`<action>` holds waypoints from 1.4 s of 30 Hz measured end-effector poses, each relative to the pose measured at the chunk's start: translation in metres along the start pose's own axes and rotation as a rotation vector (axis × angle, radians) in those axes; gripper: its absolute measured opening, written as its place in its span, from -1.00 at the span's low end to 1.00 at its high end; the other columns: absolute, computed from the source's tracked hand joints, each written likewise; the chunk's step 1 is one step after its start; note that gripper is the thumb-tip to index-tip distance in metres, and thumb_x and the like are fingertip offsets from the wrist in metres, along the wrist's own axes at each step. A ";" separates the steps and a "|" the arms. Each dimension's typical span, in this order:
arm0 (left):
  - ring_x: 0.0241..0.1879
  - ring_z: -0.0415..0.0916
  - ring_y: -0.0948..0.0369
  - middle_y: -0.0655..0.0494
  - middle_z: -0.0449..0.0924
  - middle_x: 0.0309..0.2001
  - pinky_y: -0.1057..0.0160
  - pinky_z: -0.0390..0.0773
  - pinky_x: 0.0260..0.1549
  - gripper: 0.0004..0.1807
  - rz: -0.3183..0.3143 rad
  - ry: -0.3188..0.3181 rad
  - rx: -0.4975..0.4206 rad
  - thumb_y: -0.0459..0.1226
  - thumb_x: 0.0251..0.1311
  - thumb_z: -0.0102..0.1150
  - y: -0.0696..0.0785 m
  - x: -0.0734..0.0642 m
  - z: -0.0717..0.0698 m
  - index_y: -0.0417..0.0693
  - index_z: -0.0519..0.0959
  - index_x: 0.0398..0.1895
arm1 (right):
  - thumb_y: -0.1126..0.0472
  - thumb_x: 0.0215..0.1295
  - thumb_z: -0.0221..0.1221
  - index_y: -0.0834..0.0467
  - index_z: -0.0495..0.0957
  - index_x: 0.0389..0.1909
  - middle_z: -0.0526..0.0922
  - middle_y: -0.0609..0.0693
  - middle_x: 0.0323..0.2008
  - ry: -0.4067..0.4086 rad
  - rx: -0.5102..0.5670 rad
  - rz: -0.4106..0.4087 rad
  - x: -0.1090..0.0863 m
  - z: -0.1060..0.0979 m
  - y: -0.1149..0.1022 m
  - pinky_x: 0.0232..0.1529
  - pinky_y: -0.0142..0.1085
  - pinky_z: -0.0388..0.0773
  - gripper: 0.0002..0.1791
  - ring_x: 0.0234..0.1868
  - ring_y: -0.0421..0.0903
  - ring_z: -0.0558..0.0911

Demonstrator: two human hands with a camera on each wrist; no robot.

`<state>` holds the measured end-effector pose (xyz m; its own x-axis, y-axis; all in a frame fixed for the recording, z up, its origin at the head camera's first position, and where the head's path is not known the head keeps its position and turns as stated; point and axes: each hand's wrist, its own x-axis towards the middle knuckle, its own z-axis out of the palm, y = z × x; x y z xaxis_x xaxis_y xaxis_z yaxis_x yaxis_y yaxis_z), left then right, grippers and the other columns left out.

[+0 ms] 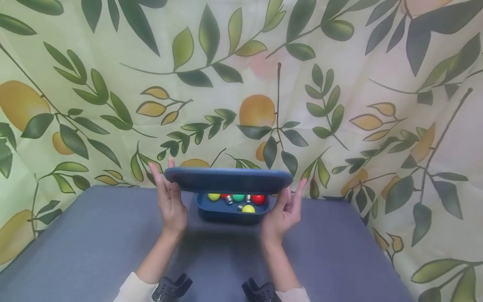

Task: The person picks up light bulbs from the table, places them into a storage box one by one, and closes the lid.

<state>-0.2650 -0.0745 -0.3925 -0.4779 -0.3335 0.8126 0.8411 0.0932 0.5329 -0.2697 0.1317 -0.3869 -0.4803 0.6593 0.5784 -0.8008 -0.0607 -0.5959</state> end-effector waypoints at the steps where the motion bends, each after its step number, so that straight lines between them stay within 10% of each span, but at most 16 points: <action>1: 0.59 0.08 0.18 0.10 0.28 0.52 0.37 0.21 0.48 -0.23 0.006 0.009 0.016 -0.35 0.58 -0.19 0.001 0.000 0.000 -0.31 -0.38 0.59 | 0.28 0.48 0.14 0.14 0.21 0.53 0.51 -0.22 -0.60 0.008 -0.025 -0.001 0.001 0.000 -0.001 -0.47 -0.62 0.20 -0.36 -0.58 -0.42 0.37; 3: 0.55 0.17 0.26 0.01 0.34 0.49 0.39 0.28 0.44 -0.21 0.010 0.017 0.047 -0.47 0.52 -0.16 0.001 0.001 0.001 -0.34 -0.36 0.59 | 0.29 0.47 0.15 0.11 0.21 0.54 0.48 -0.28 -0.57 0.016 -0.076 -0.005 0.002 -0.001 -0.002 -0.50 -0.62 0.16 -0.34 -0.58 -0.42 0.38; 6: 0.41 0.36 0.40 -0.24 0.29 0.47 0.54 0.41 0.23 -0.21 0.016 0.019 0.148 -0.53 0.46 -0.11 0.002 0.000 0.001 -0.37 -0.29 0.58 | 0.31 0.46 0.16 0.10 0.20 0.54 0.76 -0.19 -0.04 0.005 -0.128 -0.018 0.003 -0.004 0.000 0.02 -0.69 0.49 -0.33 -0.03 -0.34 0.73; 9: 0.38 0.34 0.49 -0.39 0.26 0.45 0.63 0.40 0.09 -0.23 0.040 0.007 0.229 -0.56 0.42 -0.09 0.001 -0.002 0.001 -0.35 -0.18 0.59 | 0.35 0.44 0.16 0.17 0.24 0.51 0.52 0.03 0.36 -0.026 -0.179 -0.050 0.003 -0.006 0.003 0.24 -0.47 0.51 -0.35 0.32 -0.15 0.58; 18: 0.58 0.10 0.08 -0.32 0.19 0.52 0.30 0.25 0.46 -0.31 0.141 -0.086 0.369 -0.55 0.28 0.07 -0.003 -0.004 -0.003 0.00 0.36 0.49 | 0.50 0.38 0.13 0.25 0.57 0.25 0.53 0.19 0.33 -0.203 -0.365 -0.169 0.003 -0.008 0.002 0.29 -0.54 0.44 -0.56 0.35 -0.23 0.50; 23: 0.54 0.15 -0.12 -0.22 0.10 0.57 -0.24 0.30 0.41 -0.29 0.049 -0.157 0.423 -0.37 0.27 0.12 -0.003 -0.003 -0.007 -0.03 0.28 0.54 | 0.43 0.33 0.21 0.10 0.53 0.33 0.46 0.19 0.37 -0.297 -0.505 -0.181 0.005 -0.012 0.003 0.37 -0.29 0.41 -0.45 0.37 -0.04 0.46; 28: 0.56 0.11 -0.13 -0.07 -0.05 0.64 -0.33 0.33 0.35 -0.24 -0.156 -0.286 0.540 -0.13 0.38 0.12 -0.011 -0.002 -0.009 0.15 0.12 0.61 | 0.23 0.40 0.21 0.00 0.43 0.43 0.37 0.19 0.46 -0.417 -0.738 -0.143 0.006 -0.018 0.017 0.34 0.25 0.38 -0.42 0.43 0.23 0.40; 33: 0.59 0.04 -0.12 -0.02 -0.09 0.65 -0.32 0.27 0.40 -0.21 -0.373 -0.422 0.697 0.02 0.41 0.12 -0.028 -0.009 -0.011 0.22 0.06 0.62 | 0.05 0.44 0.18 0.00 0.30 0.51 0.23 0.22 0.53 -0.552 -0.905 0.012 0.000 -0.026 0.042 0.36 0.25 0.33 -0.35 0.47 0.28 0.33; 42: 0.51 0.15 -0.30 -0.21 0.09 0.58 -0.39 0.22 0.38 -0.26 -0.556 -0.527 0.858 0.02 0.38 0.13 -0.056 -0.031 -0.016 0.08 0.22 0.57 | -0.03 0.43 0.15 0.12 0.25 0.53 0.16 0.30 0.53 -0.685 -1.074 0.235 -0.015 -0.039 0.067 0.34 0.24 0.35 -0.28 0.44 0.34 0.34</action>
<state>-0.2928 -0.0846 -0.4513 -0.9457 -0.1136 0.3046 0.1277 0.7318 0.6694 -0.3023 0.1470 -0.4566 -0.9093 0.1799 0.3752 -0.1399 0.7169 -0.6830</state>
